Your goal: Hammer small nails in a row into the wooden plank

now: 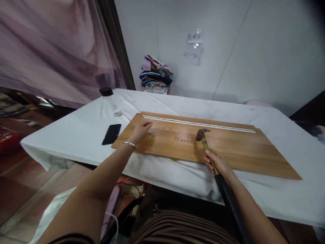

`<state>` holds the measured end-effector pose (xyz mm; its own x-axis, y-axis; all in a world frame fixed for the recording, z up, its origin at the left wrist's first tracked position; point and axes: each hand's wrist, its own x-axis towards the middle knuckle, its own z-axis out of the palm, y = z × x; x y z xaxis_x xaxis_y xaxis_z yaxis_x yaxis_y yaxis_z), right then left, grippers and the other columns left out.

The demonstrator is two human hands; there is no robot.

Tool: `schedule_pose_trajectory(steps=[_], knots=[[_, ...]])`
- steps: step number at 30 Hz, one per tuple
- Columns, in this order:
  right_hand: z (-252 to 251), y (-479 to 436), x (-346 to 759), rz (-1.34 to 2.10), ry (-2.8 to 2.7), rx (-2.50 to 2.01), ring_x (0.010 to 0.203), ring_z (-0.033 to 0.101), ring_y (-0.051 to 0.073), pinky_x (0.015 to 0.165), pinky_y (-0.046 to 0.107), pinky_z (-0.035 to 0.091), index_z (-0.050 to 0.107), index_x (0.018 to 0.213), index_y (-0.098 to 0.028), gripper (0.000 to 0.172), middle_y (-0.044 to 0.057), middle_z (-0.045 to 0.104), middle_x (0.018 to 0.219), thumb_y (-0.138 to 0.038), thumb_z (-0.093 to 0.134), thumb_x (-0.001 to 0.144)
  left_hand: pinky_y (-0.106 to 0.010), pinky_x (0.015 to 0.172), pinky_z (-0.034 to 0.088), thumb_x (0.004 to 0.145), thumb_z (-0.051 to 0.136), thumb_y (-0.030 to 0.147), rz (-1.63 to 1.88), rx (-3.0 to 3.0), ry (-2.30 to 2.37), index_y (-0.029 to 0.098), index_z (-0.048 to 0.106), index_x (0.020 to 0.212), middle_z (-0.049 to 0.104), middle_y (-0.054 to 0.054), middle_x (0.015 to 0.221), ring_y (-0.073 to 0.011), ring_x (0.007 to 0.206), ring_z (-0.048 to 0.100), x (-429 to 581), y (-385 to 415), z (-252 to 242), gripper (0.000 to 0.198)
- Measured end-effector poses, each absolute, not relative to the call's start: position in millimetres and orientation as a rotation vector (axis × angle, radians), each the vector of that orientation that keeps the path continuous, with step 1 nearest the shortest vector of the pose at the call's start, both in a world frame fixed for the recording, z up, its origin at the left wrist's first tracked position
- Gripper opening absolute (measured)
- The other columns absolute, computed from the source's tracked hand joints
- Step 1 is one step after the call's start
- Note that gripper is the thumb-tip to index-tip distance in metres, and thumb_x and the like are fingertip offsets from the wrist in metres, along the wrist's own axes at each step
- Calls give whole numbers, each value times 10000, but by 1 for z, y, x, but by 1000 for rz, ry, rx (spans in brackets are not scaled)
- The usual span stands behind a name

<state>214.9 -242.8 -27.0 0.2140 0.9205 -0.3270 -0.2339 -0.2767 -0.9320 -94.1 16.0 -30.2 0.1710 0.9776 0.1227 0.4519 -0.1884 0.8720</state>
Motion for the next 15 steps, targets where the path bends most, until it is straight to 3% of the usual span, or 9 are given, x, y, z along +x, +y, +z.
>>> schedule_pose_trajectory(steps=[4,15], knots=[[-27,-245,218,1293,-731,-1372,324,333,61,320,212,233,524,913,-243,514,-113,430,544,-616,775,665,-443,1106,478,861,593,365,783,2287,1297,223,776,983,746,-111,1198,-284,1151,660,-107,-12,-48,262],[-22,-245,215,1295,-693,-1352,326,332,61,317,209,233,489,884,-249,529,-118,426,541,-606,790,635,-439,1061,492,901,504,284,667,2466,1455,224,801,903,737,-128,1062,-288,1085,651,-91,8,-57,303]])
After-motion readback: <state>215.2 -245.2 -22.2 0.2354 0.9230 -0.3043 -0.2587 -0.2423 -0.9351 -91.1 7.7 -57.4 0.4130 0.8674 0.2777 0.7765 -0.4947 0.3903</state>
